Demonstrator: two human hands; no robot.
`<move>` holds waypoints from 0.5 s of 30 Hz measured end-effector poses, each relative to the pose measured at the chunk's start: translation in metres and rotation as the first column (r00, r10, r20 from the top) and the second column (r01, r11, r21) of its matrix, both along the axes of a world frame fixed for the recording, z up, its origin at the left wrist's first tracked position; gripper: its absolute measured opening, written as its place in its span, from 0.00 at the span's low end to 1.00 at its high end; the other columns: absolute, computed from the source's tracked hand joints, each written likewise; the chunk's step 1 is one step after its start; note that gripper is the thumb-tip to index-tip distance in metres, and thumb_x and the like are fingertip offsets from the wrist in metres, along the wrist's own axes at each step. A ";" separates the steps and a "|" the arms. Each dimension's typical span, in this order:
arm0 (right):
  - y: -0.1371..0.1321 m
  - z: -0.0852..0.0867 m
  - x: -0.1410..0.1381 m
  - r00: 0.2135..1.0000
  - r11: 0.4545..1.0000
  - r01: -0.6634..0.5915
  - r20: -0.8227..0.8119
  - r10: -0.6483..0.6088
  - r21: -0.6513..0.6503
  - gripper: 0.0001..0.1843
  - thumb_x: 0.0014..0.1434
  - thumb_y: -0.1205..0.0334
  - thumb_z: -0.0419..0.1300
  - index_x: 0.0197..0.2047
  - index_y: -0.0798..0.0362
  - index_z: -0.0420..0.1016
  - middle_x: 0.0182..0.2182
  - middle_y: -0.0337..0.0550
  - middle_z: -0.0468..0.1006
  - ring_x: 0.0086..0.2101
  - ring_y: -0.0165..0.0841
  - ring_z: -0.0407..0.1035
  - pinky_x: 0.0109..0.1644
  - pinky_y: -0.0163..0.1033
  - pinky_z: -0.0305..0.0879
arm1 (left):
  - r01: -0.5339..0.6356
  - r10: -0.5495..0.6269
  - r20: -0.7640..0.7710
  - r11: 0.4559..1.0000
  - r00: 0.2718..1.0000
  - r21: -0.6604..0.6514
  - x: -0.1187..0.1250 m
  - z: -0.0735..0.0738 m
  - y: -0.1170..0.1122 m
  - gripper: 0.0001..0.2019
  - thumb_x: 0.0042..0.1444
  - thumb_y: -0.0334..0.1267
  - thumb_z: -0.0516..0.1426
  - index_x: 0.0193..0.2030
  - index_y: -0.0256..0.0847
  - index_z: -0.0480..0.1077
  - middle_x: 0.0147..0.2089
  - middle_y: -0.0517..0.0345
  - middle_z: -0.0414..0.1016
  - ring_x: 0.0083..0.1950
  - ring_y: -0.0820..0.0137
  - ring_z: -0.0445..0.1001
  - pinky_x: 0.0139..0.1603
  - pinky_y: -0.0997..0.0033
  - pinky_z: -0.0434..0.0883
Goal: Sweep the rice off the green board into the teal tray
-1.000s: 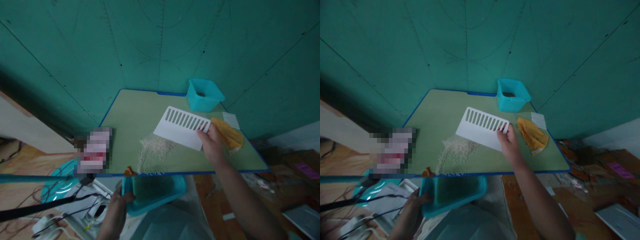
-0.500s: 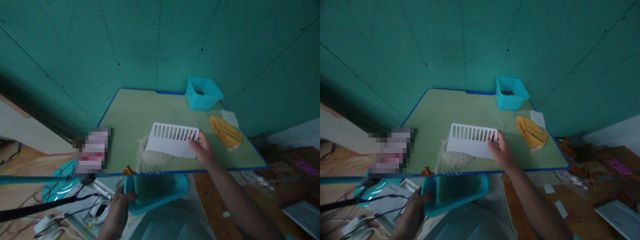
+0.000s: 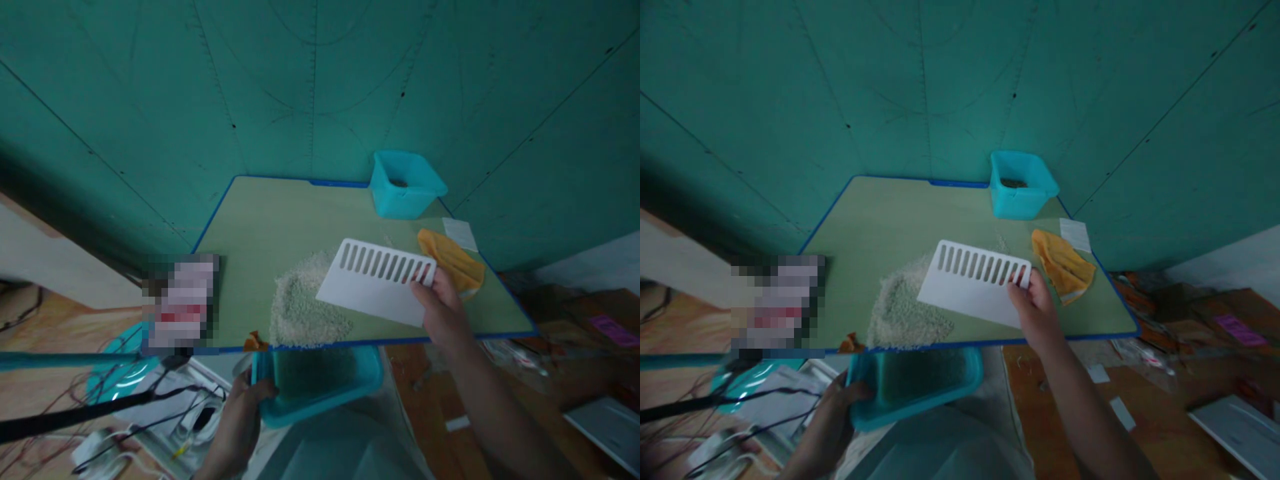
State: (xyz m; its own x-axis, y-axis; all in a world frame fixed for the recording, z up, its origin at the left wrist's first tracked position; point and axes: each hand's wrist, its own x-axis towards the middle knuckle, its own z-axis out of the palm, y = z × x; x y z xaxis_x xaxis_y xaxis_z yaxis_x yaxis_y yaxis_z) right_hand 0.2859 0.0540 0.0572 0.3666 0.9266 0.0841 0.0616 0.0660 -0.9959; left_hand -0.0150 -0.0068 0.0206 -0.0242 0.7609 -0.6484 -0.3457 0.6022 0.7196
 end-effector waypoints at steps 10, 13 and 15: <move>-0.026 -0.013 0.040 0.984 0.977 0.163 -0.043 -0.170 -0.134 0.18 0.47 0.54 0.65 0.42 0.46 0.70 0.32 0.40 0.79 0.32 0.41 0.73 0.35 0.44 0.67 | 0.029 -0.030 0.012 0.999 0.999 0.032 0.002 -0.005 0.000 0.11 0.33 0.27 0.58 0.27 0.39 0.73 0.20 0.64 0.76 0.22 0.67 0.74 0.25 0.71 0.70; -0.035 -0.016 0.027 0.993 0.981 0.109 -0.030 -0.116 -0.163 0.15 0.51 0.53 0.62 0.43 0.45 0.69 0.33 0.39 0.78 0.35 0.41 0.73 0.36 0.43 0.67 | 0.022 -0.022 0.028 1.000 0.999 0.015 0.001 -0.007 0.000 0.11 0.34 0.27 0.58 0.28 0.40 0.74 0.20 0.63 0.76 0.23 0.66 0.74 0.26 0.69 0.70; -0.042 -0.017 0.018 0.996 0.980 0.081 -0.020 -0.086 -0.183 0.15 0.53 0.53 0.61 0.43 0.45 0.69 0.33 0.39 0.78 0.34 0.39 0.73 0.35 0.41 0.67 | -0.012 0.012 -0.005 1.000 1.000 -0.017 -0.001 -0.008 -0.002 0.11 0.34 0.28 0.58 0.29 0.40 0.73 0.19 0.63 0.75 0.23 0.65 0.75 0.25 0.68 0.70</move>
